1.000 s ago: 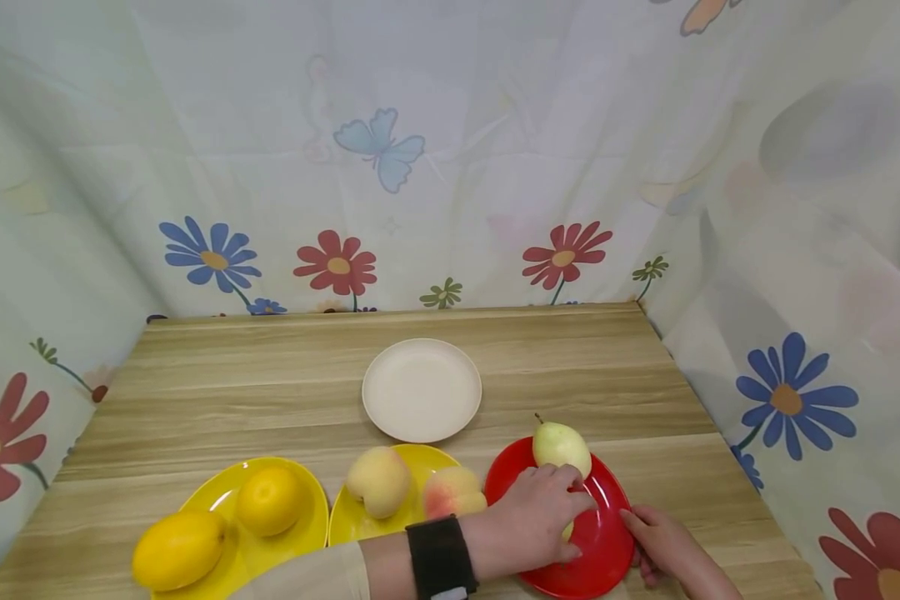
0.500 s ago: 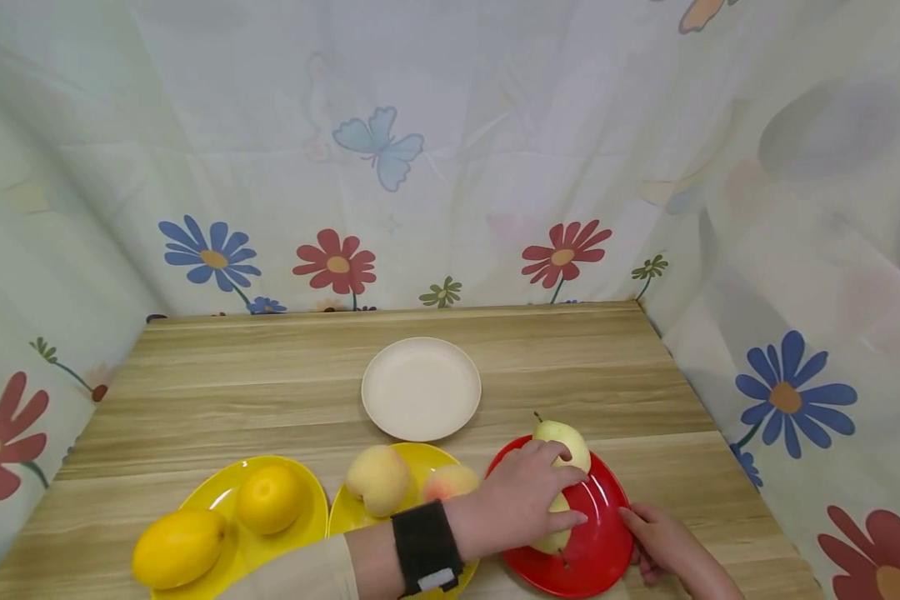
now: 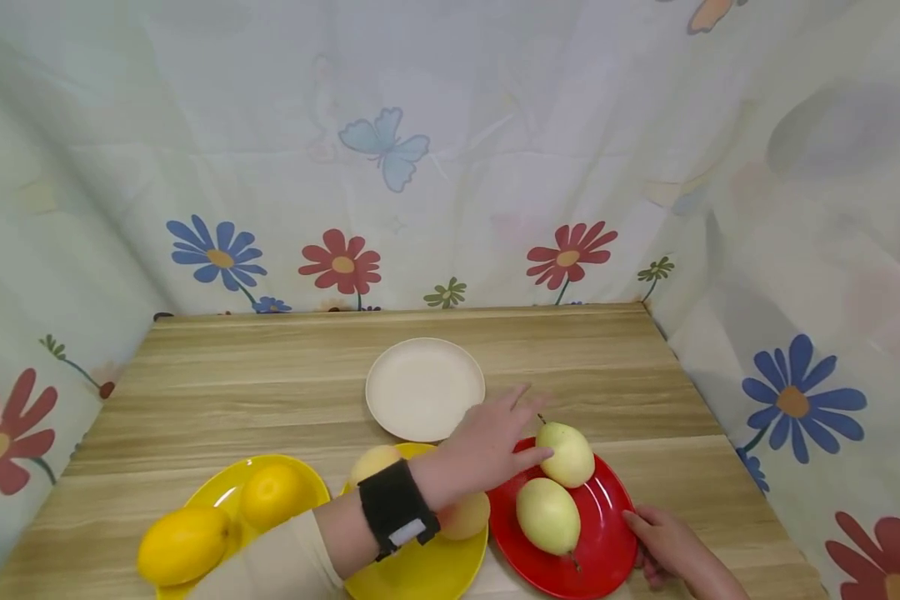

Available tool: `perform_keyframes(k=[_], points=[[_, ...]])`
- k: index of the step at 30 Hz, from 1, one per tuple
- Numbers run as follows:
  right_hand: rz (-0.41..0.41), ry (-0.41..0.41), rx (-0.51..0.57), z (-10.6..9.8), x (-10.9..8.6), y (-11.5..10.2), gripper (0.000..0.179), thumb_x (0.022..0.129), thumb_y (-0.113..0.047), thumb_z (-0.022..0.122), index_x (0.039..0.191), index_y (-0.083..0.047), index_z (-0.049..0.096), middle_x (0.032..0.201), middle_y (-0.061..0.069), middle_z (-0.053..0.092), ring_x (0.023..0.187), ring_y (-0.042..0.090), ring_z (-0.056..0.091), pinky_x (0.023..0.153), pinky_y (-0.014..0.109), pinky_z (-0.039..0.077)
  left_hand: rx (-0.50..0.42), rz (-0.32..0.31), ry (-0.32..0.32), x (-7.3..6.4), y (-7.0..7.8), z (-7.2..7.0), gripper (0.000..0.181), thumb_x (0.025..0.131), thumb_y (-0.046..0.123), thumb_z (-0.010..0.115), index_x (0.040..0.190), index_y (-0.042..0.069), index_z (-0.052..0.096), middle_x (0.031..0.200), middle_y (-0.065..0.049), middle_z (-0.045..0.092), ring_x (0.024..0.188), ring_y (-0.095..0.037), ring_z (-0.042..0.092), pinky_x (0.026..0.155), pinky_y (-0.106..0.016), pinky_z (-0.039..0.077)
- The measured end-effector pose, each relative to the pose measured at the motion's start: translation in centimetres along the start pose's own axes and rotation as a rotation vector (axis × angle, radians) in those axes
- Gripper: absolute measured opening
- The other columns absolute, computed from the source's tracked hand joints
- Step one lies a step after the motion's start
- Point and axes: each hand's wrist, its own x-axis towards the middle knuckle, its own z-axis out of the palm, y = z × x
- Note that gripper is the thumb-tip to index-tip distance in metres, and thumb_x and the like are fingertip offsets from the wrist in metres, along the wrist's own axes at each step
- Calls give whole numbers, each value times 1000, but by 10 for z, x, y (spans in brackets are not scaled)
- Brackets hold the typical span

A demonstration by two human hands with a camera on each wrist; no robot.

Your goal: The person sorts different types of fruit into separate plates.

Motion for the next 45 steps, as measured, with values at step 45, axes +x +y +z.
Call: perform_keyframes(k=[45], points=[[-234,210,-615,-41,3,-60,33,95,-27,50,96,6,56,75,9,55,69,21,50,60,33,43,-6,-635,103,-69,-158,-69,81,90,56,51,153,23,12,158,-18,1,143,-45,0,109,-65,10]])
